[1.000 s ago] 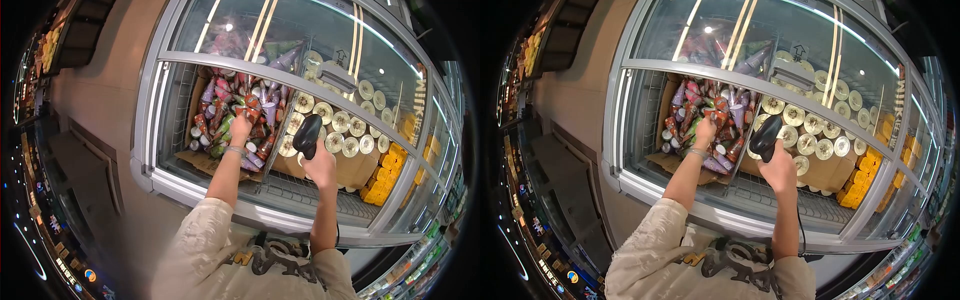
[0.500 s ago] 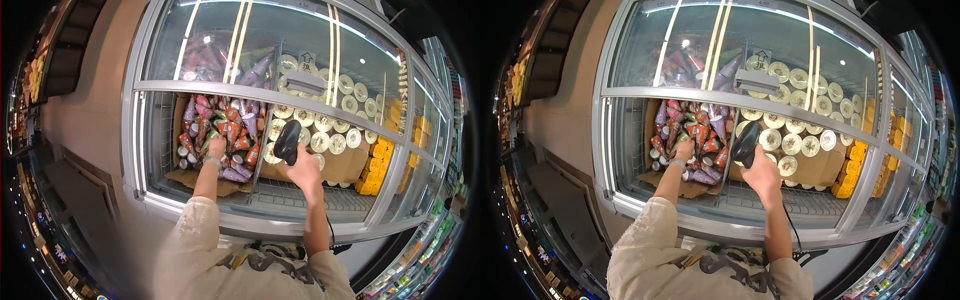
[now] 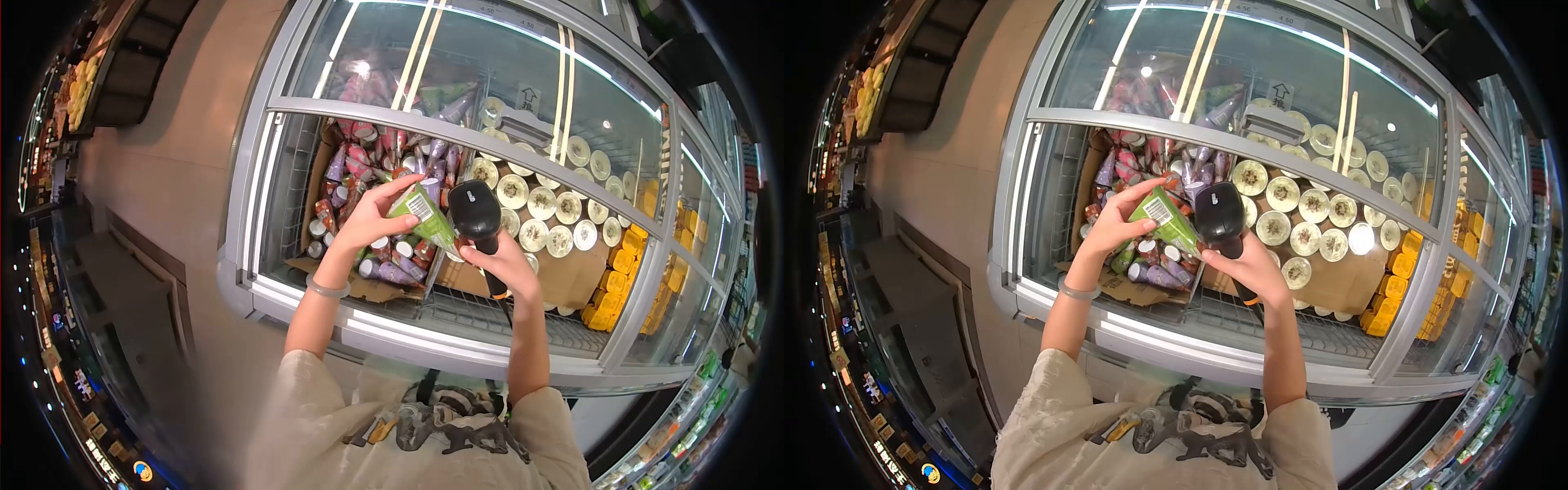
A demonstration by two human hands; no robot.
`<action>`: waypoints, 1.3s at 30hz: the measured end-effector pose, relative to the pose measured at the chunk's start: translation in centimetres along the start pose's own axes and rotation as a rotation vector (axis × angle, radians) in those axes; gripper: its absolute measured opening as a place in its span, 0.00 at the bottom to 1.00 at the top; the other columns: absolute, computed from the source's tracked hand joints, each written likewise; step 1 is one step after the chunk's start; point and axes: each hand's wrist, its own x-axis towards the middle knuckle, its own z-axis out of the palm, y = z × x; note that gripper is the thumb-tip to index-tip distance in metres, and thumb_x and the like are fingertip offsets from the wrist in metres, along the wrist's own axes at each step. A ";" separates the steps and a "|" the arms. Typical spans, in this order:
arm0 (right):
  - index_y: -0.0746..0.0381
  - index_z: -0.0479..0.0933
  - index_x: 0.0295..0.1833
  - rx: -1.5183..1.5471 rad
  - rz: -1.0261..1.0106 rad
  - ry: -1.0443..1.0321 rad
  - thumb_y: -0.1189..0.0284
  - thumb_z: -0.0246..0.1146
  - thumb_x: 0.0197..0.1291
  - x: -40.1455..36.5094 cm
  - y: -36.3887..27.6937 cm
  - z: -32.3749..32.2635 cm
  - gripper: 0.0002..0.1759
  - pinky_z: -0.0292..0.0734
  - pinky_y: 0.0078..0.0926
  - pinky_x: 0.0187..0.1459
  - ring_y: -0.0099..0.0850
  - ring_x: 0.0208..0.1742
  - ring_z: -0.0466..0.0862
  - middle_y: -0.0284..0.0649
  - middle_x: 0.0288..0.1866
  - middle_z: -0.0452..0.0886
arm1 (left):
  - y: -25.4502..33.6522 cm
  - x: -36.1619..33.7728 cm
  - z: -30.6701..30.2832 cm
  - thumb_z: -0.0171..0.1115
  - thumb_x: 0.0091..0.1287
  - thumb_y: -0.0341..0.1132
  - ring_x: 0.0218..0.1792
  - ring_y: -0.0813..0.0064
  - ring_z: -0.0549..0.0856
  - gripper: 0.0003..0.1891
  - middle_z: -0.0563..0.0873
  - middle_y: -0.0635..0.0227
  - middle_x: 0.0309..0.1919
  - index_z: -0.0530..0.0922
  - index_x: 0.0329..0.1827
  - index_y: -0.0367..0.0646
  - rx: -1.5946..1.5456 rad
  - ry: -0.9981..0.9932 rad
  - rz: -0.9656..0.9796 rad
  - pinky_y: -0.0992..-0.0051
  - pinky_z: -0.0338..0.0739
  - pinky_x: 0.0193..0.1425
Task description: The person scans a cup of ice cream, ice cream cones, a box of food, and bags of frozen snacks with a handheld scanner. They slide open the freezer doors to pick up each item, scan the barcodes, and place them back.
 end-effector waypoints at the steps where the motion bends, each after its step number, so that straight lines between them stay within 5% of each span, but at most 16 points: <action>1: 0.64 0.66 0.49 0.127 0.011 -0.033 0.73 0.65 0.45 0.1 -0.2 0.5 0.23 0.70 0.18 0.35 0.20 0.34 0.74 0.34 0.36 0.74 | 0.1 0.2 0.2 0.63 0.51 0.25 0.42 0.82 0.74 0.30 0.75 0.69 0.43 0.64 0.59 0.39 0.027 -0.013 0.037 0.82 0.70 0.45; 5: 0.64 0.64 0.51 0.164 0.071 -0.042 0.74 0.65 0.45 0.8 1.0 0.6 0.26 0.70 0.16 0.36 0.18 0.35 0.74 0.33 0.39 0.73 | 0.3 0.6 0.5 0.63 0.52 0.26 0.45 0.81 0.73 0.30 0.76 0.68 0.43 0.63 0.59 0.39 -0.072 -0.031 -0.124 0.80 0.70 0.49; 6: 0.65 0.63 0.52 0.109 0.104 0.021 0.76 0.65 0.43 0.8 0.5 1.0 0.28 0.69 0.17 0.40 0.20 0.38 0.73 0.34 0.40 0.73 | 0.2 0.8 0.4 0.62 0.50 0.24 0.50 0.76 0.72 0.32 0.72 0.65 0.52 0.61 0.60 0.39 -0.012 -0.079 -0.106 0.76 0.67 0.54; 9: 0.65 0.65 0.47 0.025 0.038 0.086 0.78 0.66 0.42 0.9 0.7 0.7 0.25 0.70 0.18 0.34 0.21 0.35 0.73 0.34 0.36 0.71 | 0.8 0.5 0.4 0.62 0.50 0.22 0.49 0.76 0.72 0.34 0.71 0.65 0.52 0.58 0.62 0.42 -0.002 -0.228 -0.208 0.78 0.74 0.45; 10: 0.65 0.65 0.47 0.009 0.034 0.101 0.79 0.65 0.41 0.9 0.9 0.5 0.25 0.70 0.19 0.35 0.22 0.35 0.73 0.34 0.37 0.71 | 1.0 0.4 0.5 0.62 0.49 0.21 0.48 0.77 0.72 0.33 0.71 0.64 0.51 0.59 0.60 0.43 0.144 -0.244 -0.187 0.81 0.78 0.36; 14: 0.65 0.65 0.50 -0.044 0.074 0.166 0.78 0.65 0.41 0.5 0.2 -0.3 0.27 0.67 0.25 0.46 0.28 0.42 0.73 0.37 0.42 0.74 | 1.2 0.1 0.8 0.64 0.47 0.24 0.42 0.83 0.72 0.25 0.72 0.72 0.40 0.65 0.48 0.42 0.088 -0.236 -0.321 0.80 0.71 0.42; 18: 0.64 0.66 0.48 -0.338 -0.042 0.419 0.71 0.64 0.41 0.7 0.7 -1.1 0.25 0.68 0.26 0.44 0.28 0.39 0.74 0.39 0.38 0.75 | 0.3 0.5 0.2 0.67 0.44 0.29 0.37 0.81 0.73 0.26 0.73 0.69 0.38 0.65 0.47 0.43 0.307 0.036 -0.094 0.78 0.71 0.40; 21: 0.65 0.66 0.46 -0.469 -0.100 0.503 0.72 0.64 0.42 0.3 -0.3 -0.4 0.23 0.69 0.26 0.43 0.29 0.38 0.75 0.39 0.36 0.76 | -0.1 0.8 -0.4 0.66 0.43 0.29 0.37 0.80 0.74 0.26 0.74 0.69 0.36 0.64 0.46 0.43 0.648 0.281 -0.128 0.79 0.72 0.37; 24: 0.65 0.67 0.43 -0.379 -0.096 0.446 0.74 0.63 0.43 0.1 -0.1 1.0 0.19 0.71 0.25 0.35 0.27 0.30 0.76 0.38 0.31 0.75 | 0.2 0.8 -0.3 0.67 0.43 0.32 0.35 0.78 0.75 0.26 0.76 0.66 0.33 0.65 0.45 0.42 0.740 0.387 -0.207 0.76 0.71 0.40; 29: 0.65 0.68 0.27 0.391 0.096 -0.095 0.80 0.60 0.41 -0.9 -1.3 3.2 0.08 0.62 0.19 0.20 0.21 0.18 0.69 0.35 0.21 0.70 | 0.1 0.9 -0.2 0.69 0.41 0.36 0.39 0.68 0.76 0.27 0.76 0.61 0.36 0.67 0.45 0.41 0.835 0.366 -0.090 0.72 0.71 0.43; 31: 0.65 0.67 0.31 0.413 0.127 -0.159 0.79 0.58 0.38 -1.1 -0.7 3.8 0.11 0.63 0.19 0.20 0.21 0.17 0.68 0.35 0.20 0.68 | -0.2 1.0 -0.2 0.70 0.41 0.40 0.42 0.62 0.76 0.28 0.76 0.60 0.37 0.68 0.45 0.42 0.814 0.333 0.022 0.69 0.70 0.46; 39: 0.65 0.66 0.32 0.442 0.131 -0.163 0.80 0.56 0.35 -0.7 -0.4 3.4 0.13 0.64 0.20 0.20 0.22 0.17 0.68 0.35 0.21 0.67 | -0.9 1.2 -0.3 0.68 0.41 0.27 0.48 0.60 0.73 0.26 0.73 0.59 0.44 0.68 0.46 0.41 0.713 0.275 0.077 0.69 0.68 0.50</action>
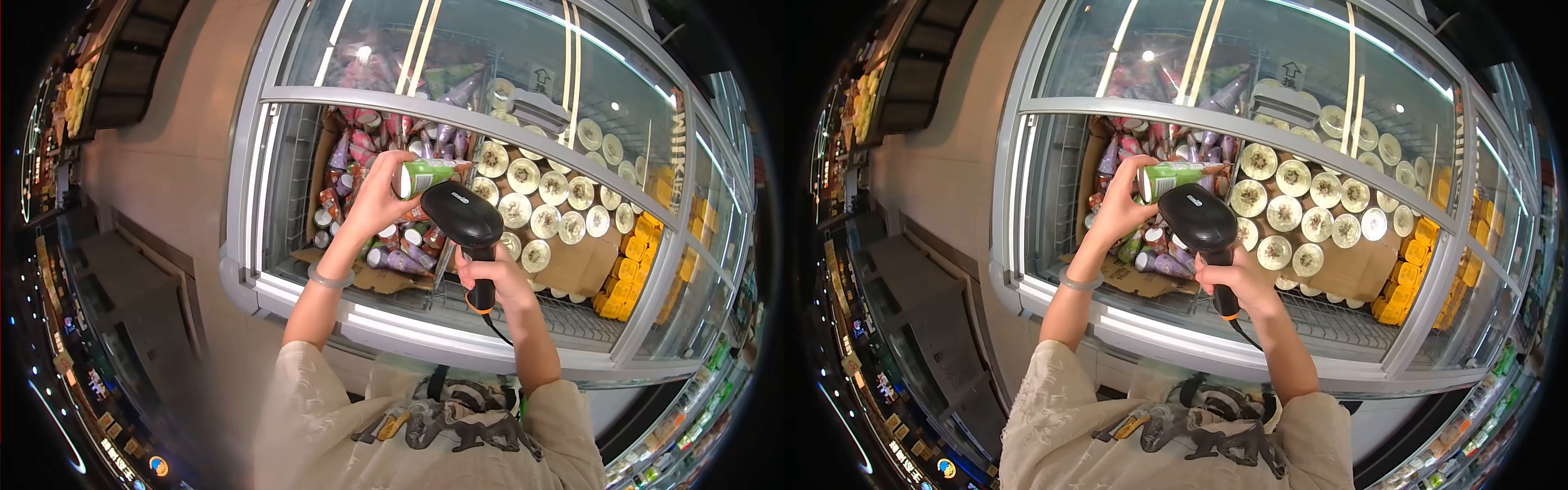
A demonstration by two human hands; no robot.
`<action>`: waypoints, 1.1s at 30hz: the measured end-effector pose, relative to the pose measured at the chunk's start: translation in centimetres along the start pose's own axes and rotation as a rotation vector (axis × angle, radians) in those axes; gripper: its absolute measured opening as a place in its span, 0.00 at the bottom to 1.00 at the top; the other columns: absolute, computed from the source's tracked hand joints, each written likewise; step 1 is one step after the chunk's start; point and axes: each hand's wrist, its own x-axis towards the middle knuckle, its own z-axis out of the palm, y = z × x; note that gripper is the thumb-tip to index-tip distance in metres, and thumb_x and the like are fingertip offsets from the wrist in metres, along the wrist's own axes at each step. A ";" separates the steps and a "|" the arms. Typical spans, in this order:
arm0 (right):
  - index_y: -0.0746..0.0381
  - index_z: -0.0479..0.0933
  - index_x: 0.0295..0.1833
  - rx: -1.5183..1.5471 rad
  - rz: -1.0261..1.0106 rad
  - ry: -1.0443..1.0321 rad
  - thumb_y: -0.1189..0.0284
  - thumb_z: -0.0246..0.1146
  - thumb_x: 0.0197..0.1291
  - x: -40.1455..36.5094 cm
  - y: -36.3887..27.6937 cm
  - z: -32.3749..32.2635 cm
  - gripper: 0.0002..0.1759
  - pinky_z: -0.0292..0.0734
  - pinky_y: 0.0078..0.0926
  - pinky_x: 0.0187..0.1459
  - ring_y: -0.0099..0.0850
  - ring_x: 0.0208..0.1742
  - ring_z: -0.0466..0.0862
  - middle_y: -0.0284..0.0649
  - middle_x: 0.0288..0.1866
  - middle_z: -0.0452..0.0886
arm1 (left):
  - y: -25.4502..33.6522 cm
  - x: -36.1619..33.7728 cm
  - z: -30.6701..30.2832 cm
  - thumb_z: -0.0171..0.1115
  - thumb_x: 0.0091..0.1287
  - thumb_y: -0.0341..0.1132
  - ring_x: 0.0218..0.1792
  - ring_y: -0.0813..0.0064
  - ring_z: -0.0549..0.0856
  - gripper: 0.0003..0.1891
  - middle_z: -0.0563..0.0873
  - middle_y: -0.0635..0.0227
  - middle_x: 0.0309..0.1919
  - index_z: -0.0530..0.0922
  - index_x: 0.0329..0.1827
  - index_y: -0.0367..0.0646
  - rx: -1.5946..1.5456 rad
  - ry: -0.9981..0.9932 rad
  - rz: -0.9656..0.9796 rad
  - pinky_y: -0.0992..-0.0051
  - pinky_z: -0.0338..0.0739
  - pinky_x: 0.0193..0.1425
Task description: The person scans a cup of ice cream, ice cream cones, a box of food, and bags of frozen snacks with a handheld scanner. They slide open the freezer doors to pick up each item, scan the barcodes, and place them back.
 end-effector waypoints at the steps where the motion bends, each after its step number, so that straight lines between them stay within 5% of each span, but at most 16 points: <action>1: 0.65 0.66 0.33 0.003 0.003 -0.012 0.80 0.55 0.35 0.0 0.1 -0.1 0.13 0.64 0.20 0.20 0.23 0.17 0.68 0.35 0.21 0.67 | -0.1 0.0 0.0 0.67 0.41 0.26 0.48 0.59 0.73 0.26 0.73 0.59 0.44 0.68 0.46 0.40 -0.003 -0.001 0.012 0.69 0.68 0.50; 5: 0.66 0.66 0.34 0.006 0.016 -0.008 0.81 0.55 0.33 0.0 0.0 -0.1 0.15 0.63 0.20 0.20 0.23 0.17 0.68 0.35 0.21 0.67 | -0.3 0.0 -0.1 0.68 0.41 0.25 0.50 0.69 0.72 0.28 0.70 0.64 0.47 0.66 0.48 0.41 0.050 -0.033 0.033 0.72 0.73 0.48; 13: 0.66 0.66 0.37 -0.006 0.038 -0.018 0.82 0.55 0.33 0.2 0.2 -0.4 0.18 0.64 0.20 0.20 0.23 0.17 0.68 0.36 0.22 0.68 | -0.6 0.0 0.0 0.67 0.42 0.24 0.49 0.70 0.72 0.28 0.69 0.64 0.47 0.66 0.48 0.40 0.026 -0.029 0.010 0.73 0.73 0.49; 20: 0.66 0.67 0.31 -0.062 -0.008 0.049 0.81 0.55 0.35 0.6 0.2 -0.6 0.11 0.64 0.20 0.20 0.22 0.17 0.68 0.36 0.19 0.68 | -0.9 0.1 0.0 0.67 0.42 0.25 0.48 0.70 0.73 0.28 0.71 0.62 0.45 0.67 0.48 0.40 0.068 -0.027 0.057 0.73 0.73 0.48; 24: 0.65 0.67 0.28 -0.187 -0.018 0.217 0.78 0.57 0.38 1.0 -0.2 -0.8 0.08 0.63 0.19 0.22 0.22 0.18 0.69 0.36 0.18 0.69 | -2.8 0.1 -1.2 0.68 0.42 0.33 0.43 0.65 0.76 0.29 0.76 0.59 0.40 0.66 0.48 0.39 0.224 0.112 -0.111 0.70 0.71 0.45; 26: 0.65 0.67 0.28 -0.179 -0.036 0.252 0.77 0.57 0.38 1.1 -0.4 -1.6 0.08 0.63 0.18 0.22 0.22 0.19 0.69 0.35 0.18 0.69 | -6.8 -0.4 -2.3 0.67 0.42 0.41 0.42 0.58 0.76 0.30 0.76 0.55 0.40 0.68 0.49 0.40 0.232 0.172 -0.474 0.66 0.70 0.47; 29: 0.64 0.67 0.27 -0.181 -0.073 0.247 0.77 0.56 0.39 0.7 -0.9 -1.6 0.07 0.63 0.18 0.22 0.21 0.19 0.69 0.34 0.18 0.68 | -11.1 -1.6 -2.5 0.64 0.44 0.49 0.44 0.57 0.77 0.33 0.77 0.52 0.42 0.68 0.52 0.40 0.454 0.041 -0.572 0.66 0.70 0.48; 33: 0.64 0.67 0.28 -0.179 -0.060 0.256 0.77 0.56 0.39 0.5 -1.2 -1.6 0.07 0.63 0.18 0.22 0.21 0.19 0.69 0.34 0.18 0.68 | -13.9 -1.6 -1.5 0.61 0.46 0.53 0.47 0.56 0.77 0.35 0.77 0.50 0.45 0.68 0.56 0.42 0.362 -0.090 -0.598 0.66 0.69 0.52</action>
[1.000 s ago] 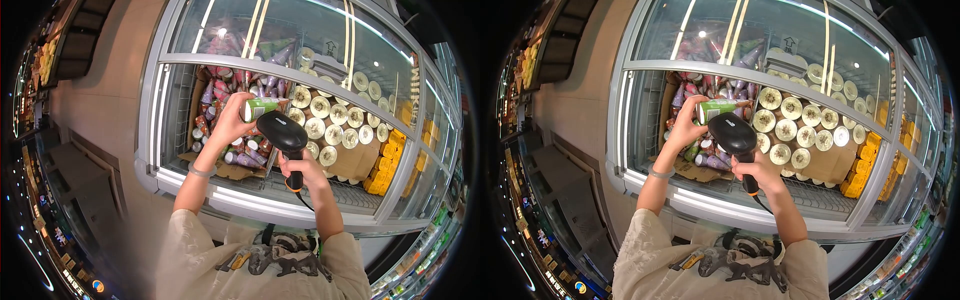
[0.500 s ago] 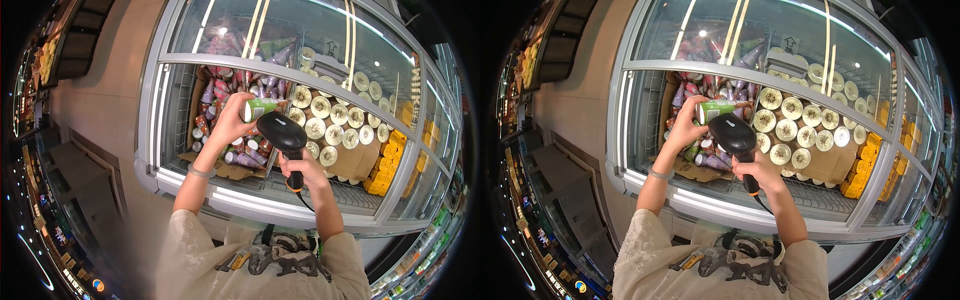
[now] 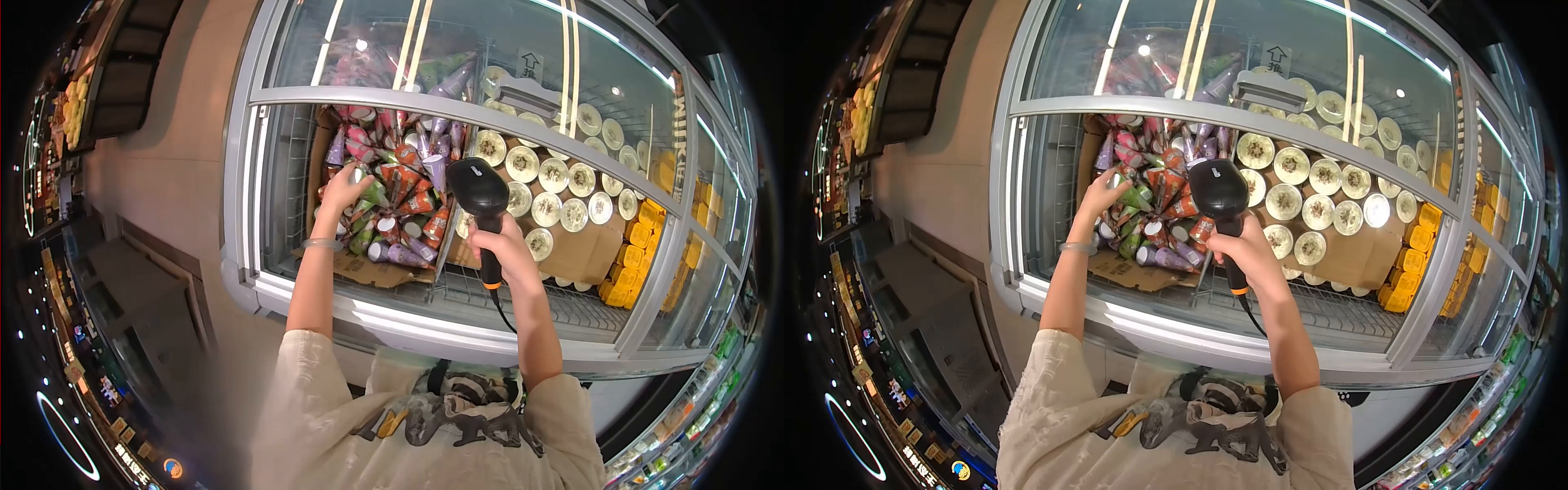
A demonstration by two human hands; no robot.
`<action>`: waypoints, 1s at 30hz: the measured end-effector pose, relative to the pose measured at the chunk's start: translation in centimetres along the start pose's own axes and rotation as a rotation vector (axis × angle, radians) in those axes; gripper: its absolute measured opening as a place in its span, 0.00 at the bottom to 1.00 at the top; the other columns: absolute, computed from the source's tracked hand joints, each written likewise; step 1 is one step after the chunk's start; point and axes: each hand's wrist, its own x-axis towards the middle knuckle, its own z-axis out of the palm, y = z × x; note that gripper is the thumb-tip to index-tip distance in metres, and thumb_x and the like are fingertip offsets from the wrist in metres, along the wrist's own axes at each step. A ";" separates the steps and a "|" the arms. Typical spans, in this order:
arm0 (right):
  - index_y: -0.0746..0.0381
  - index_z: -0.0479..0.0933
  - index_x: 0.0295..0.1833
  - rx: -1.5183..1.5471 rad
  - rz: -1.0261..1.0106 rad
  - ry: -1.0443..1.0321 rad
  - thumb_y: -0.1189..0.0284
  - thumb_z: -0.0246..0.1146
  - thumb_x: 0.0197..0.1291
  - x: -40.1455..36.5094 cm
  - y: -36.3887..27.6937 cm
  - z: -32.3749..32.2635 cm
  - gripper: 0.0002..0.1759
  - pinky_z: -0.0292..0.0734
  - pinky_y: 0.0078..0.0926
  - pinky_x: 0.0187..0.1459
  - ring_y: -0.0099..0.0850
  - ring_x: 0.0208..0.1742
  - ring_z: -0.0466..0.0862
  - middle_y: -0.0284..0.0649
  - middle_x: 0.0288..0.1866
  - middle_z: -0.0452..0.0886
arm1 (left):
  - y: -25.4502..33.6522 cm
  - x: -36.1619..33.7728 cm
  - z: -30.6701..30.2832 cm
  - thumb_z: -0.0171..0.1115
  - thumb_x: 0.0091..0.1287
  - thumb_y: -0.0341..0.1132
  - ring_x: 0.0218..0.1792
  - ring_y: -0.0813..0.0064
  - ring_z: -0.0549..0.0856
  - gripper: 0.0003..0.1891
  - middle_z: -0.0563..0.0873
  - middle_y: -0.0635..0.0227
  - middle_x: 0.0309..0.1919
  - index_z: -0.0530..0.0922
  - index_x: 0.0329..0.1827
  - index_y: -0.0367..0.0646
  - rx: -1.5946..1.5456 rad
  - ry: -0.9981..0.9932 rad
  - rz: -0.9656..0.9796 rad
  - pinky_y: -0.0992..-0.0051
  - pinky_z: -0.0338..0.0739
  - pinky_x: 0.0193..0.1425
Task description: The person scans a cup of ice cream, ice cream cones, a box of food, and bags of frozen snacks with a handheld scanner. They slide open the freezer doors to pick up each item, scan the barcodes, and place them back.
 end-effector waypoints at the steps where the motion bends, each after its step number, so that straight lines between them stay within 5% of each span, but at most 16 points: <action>1: 0.64 0.67 0.28 -0.002 0.003 -0.003 0.77 0.56 0.38 0.1 -0.1 -0.1 0.07 0.63 0.18 0.22 0.21 0.19 0.69 0.34 0.18 0.68 | -0.9 0.5 1.0 0.61 0.46 0.53 0.47 0.56 0.77 0.35 0.77 0.49 0.45 0.68 0.56 0.44 0.055 -0.034 0.025 0.66 0.69 0.53; 4: 0.64 0.68 0.28 0.000 0.013 -0.006 0.78 0.56 0.38 0.3 0.2 -0.5 0.07 0.64 0.18 0.22 0.21 0.19 0.69 0.35 0.18 0.69 | -2.4 1.9 3.8 0.63 0.44 0.50 0.49 0.55 0.76 0.33 0.76 0.47 0.46 0.68 0.58 0.55 0.296 -0.217 -0.006 0.65 0.69 0.54; 8: 0.65 0.68 0.28 0.060 0.015 0.015 0.79 0.57 0.37 0.4 0.0 -0.7 0.08 0.64 0.18 0.22 0.21 0.19 0.69 0.35 0.19 0.69 | -2.4 1.6 6.4 0.64 0.45 0.47 0.51 0.56 0.72 0.32 0.71 0.53 0.50 0.66 0.58 0.66 0.435 -0.214 0.010 0.65 0.70 0.52; 12: 0.65 0.68 0.28 0.060 0.017 0.040 0.80 0.57 0.37 0.6 0.3 -1.2 0.08 0.64 0.18 0.21 0.21 0.18 0.70 0.35 0.19 0.70 | -2.9 0.9 8.6 0.61 0.52 0.44 0.55 0.59 0.67 0.27 0.66 0.57 0.54 0.67 0.57 0.66 0.549 -0.227 -0.055 0.63 0.68 0.52; 20: 0.65 0.67 0.29 0.094 0.043 0.067 0.80 0.59 0.38 0.8 0.3 -1.5 0.09 0.65 0.20 0.22 0.22 0.19 0.70 0.35 0.21 0.70 | -2.4 1.6 8.6 0.56 0.51 0.38 0.59 0.61 0.63 0.23 0.65 0.58 0.57 0.71 0.53 0.57 0.635 -0.201 -0.144 0.58 0.59 0.59; 25: 0.65 0.68 0.26 0.086 0.061 0.076 0.80 0.58 0.37 1.0 0.3 -2.0 0.07 0.64 0.20 0.22 0.22 0.19 0.70 0.35 0.19 0.69 | -1.1 3.6 10.9 0.60 0.48 0.44 0.63 0.63 0.59 0.31 0.65 0.56 0.58 0.65 0.59 0.53 0.341 -0.151 -0.097 0.50 0.49 0.63; 29: 0.64 0.68 0.23 0.082 0.048 0.108 0.80 0.58 0.37 1.0 0.3 -2.0 0.05 0.64 0.20 0.22 0.22 0.19 0.70 0.34 0.17 0.69 | -1.6 4.1 15.3 0.60 0.47 0.45 0.59 0.60 0.65 0.36 0.63 0.59 0.61 0.58 0.62 0.52 0.217 -0.265 -0.187 0.45 0.45 0.62; 30: 0.65 0.68 0.24 0.074 0.044 0.101 0.81 0.57 0.37 1.1 0.3 -2.0 0.06 0.64 0.20 0.22 0.22 0.19 0.70 0.35 0.18 0.69 | -1.7 3.3 15.9 0.58 0.48 0.43 0.53 0.58 0.73 0.33 0.70 0.57 0.56 0.62 0.60 0.50 0.293 -0.108 -0.102 0.50 0.55 0.60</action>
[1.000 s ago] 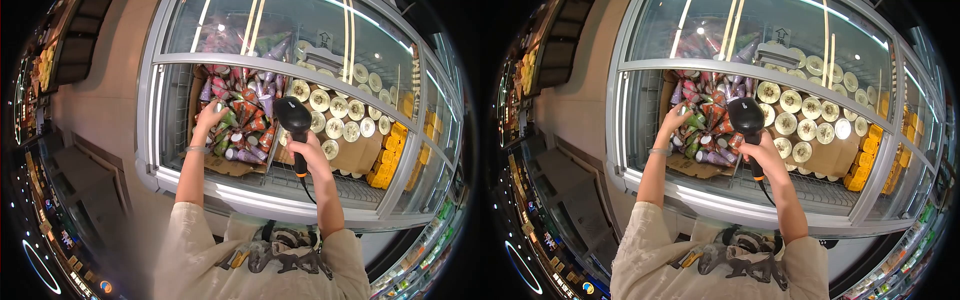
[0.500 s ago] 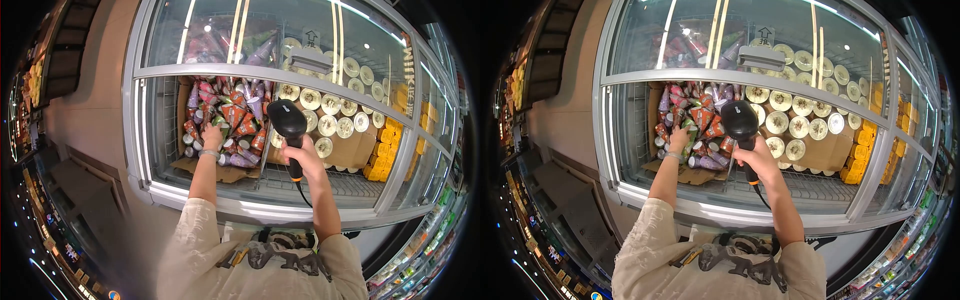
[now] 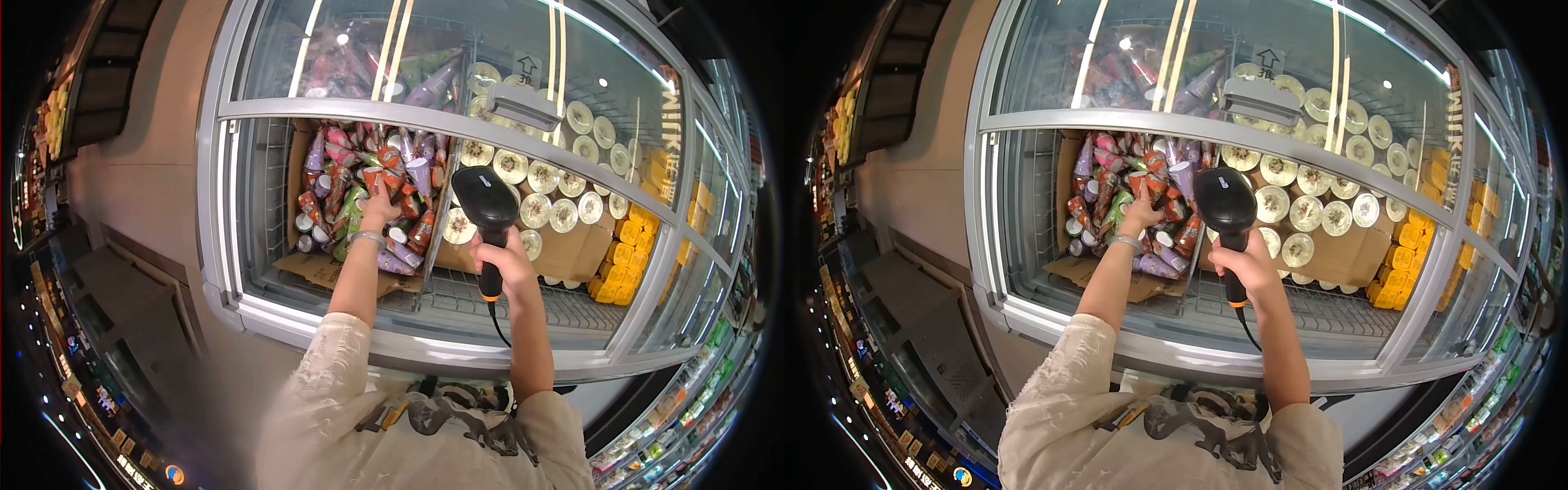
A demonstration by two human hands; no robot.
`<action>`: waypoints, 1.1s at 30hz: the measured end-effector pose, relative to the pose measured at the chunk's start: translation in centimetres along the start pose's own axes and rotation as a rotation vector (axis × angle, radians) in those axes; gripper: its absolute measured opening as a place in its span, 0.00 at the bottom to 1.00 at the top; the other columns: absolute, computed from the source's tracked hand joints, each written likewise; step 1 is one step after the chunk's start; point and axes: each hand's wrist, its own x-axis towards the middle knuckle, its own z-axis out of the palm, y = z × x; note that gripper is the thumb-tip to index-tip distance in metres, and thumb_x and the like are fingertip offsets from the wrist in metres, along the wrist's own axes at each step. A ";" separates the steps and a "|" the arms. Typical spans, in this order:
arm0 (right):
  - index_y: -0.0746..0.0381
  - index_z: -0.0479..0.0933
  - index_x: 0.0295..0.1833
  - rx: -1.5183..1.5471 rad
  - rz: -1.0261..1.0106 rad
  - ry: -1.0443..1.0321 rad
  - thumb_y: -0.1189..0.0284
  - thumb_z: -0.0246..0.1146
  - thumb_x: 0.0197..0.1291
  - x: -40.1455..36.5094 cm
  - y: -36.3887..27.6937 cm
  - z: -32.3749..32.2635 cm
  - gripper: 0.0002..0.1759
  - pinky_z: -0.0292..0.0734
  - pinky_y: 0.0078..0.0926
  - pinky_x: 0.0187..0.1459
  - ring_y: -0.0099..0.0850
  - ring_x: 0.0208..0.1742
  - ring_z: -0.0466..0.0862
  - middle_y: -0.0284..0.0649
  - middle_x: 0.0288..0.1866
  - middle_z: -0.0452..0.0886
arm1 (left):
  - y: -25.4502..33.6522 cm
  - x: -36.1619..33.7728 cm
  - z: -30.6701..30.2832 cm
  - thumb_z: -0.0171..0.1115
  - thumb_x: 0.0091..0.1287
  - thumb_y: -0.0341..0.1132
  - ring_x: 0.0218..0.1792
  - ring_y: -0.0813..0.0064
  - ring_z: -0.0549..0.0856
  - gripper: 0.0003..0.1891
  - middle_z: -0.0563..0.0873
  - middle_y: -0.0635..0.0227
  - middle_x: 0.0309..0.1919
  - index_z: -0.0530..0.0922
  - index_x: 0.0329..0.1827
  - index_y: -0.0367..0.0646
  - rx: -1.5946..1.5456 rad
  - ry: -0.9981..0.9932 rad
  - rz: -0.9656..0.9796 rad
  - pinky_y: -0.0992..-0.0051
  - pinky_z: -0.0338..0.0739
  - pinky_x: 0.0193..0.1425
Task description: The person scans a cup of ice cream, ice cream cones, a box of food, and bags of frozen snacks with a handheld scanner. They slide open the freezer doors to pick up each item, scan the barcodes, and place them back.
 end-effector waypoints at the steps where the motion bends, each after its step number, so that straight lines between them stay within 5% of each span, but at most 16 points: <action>1: 0.65 0.68 0.26 -0.008 -0.004 -0.007 0.81 0.57 0.37 0.0 0.0 0.0 0.06 0.64 0.20 0.22 0.23 0.19 0.70 0.35 0.18 0.68 | -0.5 0.5 -0.3 0.57 0.48 0.41 0.50 0.57 0.74 0.31 0.73 0.56 0.52 0.64 0.59 0.50 -0.108 -0.037 0.022 0.53 0.60 0.57; 4: 0.65 0.68 0.27 -0.030 0.005 -0.012 0.81 0.56 0.37 0.0 0.2 0.2 0.07 0.64 0.20 0.23 0.23 0.19 0.70 0.35 0.18 0.68 | -3.1 1.6 -3.1 0.52 0.48 0.36 0.39 0.56 0.80 0.22 0.80 0.52 0.35 0.73 0.50 0.48 -0.239 -0.031 0.062 0.66 0.73 0.43; 7: 0.65 0.67 0.27 -0.006 0.001 -0.032 0.81 0.56 0.37 0.0 0.4 0.5 0.07 0.64 0.20 0.23 0.23 0.20 0.70 0.35 0.19 0.68 | -6.4 1.1 -4.6 0.52 0.50 0.28 0.42 0.57 0.79 0.15 0.80 0.53 0.37 0.76 0.42 0.43 0.001 0.113 0.000 0.64 0.73 0.45; 9: 0.65 0.67 0.28 0.004 0.004 -0.037 0.82 0.56 0.37 0.0 0.3 0.6 0.08 0.64 0.20 0.24 0.24 0.20 0.70 0.35 0.20 0.68 | -9.1 1.3 -3.9 0.54 0.48 0.26 0.43 0.56 0.78 0.18 0.79 0.51 0.40 0.74 0.45 0.38 0.080 -0.089 -0.039 0.64 0.71 0.48; 15: 0.65 0.66 0.28 0.018 0.041 0.030 0.82 0.56 0.36 -0.1 0.0 0.8 0.09 0.64 0.20 0.25 0.24 0.21 0.70 0.35 0.22 0.68 | -7.7 0.0 -1.8 0.61 0.51 0.37 0.47 0.56 0.77 0.32 0.78 0.57 0.43 0.58 0.59 0.41 0.267 -0.082 -0.081 0.66 0.71 0.51; 16: 0.65 0.66 0.28 0.019 0.031 0.032 0.82 0.56 0.36 -0.1 -0.1 0.8 0.09 0.64 0.20 0.25 0.24 0.21 0.70 0.35 0.22 0.68 | -6.9 0.0 -2.5 0.62 0.53 0.42 0.46 0.56 0.77 0.39 0.78 0.53 0.42 0.49 0.62 0.38 0.285 -0.153 -0.068 0.66 0.71 0.51; 20: 0.66 0.67 0.27 0.026 0.000 0.010 0.81 0.55 0.37 0.1 -0.2 0.7 0.07 0.65 0.20 0.24 0.23 0.20 0.70 0.36 0.20 0.69 | -7.3 1.1 -0.6 0.57 0.56 0.46 0.41 0.59 0.80 0.37 0.78 0.47 0.41 0.52 0.57 0.27 0.119 -0.283 -0.232 0.68 0.73 0.47; 23: 0.66 0.68 0.26 -0.005 0.009 -0.019 0.80 0.55 0.37 0.2 0.3 0.4 0.06 0.65 0.19 0.23 0.22 0.19 0.70 0.37 0.19 0.70 | -4.9 0.7 -6.0 0.54 0.58 0.45 0.40 0.58 0.80 0.33 0.78 0.46 0.40 0.53 0.56 0.27 0.005 -0.648 -0.311 0.66 0.74 0.42; 25: 0.65 0.68 0.27 -0.015 0.005 -0.057 0.80 0.55 0.37 0.1 0.3 0.7 0.07 0.65 0.19 0.22 0.21 0.19 0.70 0.36 0.20 0.70 | -5.1 0.1 -8.1 0.52 0.59 0.45 0.35 0.57 0.81 0.31 0.78 0.43 0.36 0.55 0.54 0.27 0.104 -0.383 -0.098 0.64 0.74 0.38; 30: 0.66 0.67 0.32 -0.018 0.039 -0.104 0.81 0.56 0.37 -0.5 0.7 2.3 0.11 0.64 0.19 0.22 0.22 0.19 0.70 0.35 0.21 0.69 | -2.9 -4.7 -15.8 0.58 0.54 0.35 0.36 0.54 0.78 0.28 0.76 0.51 0.37 0.57 0.53 0.31 0.188 0.107 0.517 0.64 0.74 0.37; 33: 0.66 0.66 0.34 -0.072 0.054 -0.192 0.82 0.56 0.37 -0.2 1.7 2.9 0.13 0.63 0.18 0.21 0.22 0.19 0.69 0.35 0.20 0.69 | 0.0 -9.7 -18.4 0.60 0.50 0.29 0.40 0.55 0.76 0.29 0.74 0.53 0.39 0.59 0.54 0.32 0.258 0.269 0.585 0.63 0.73 0.37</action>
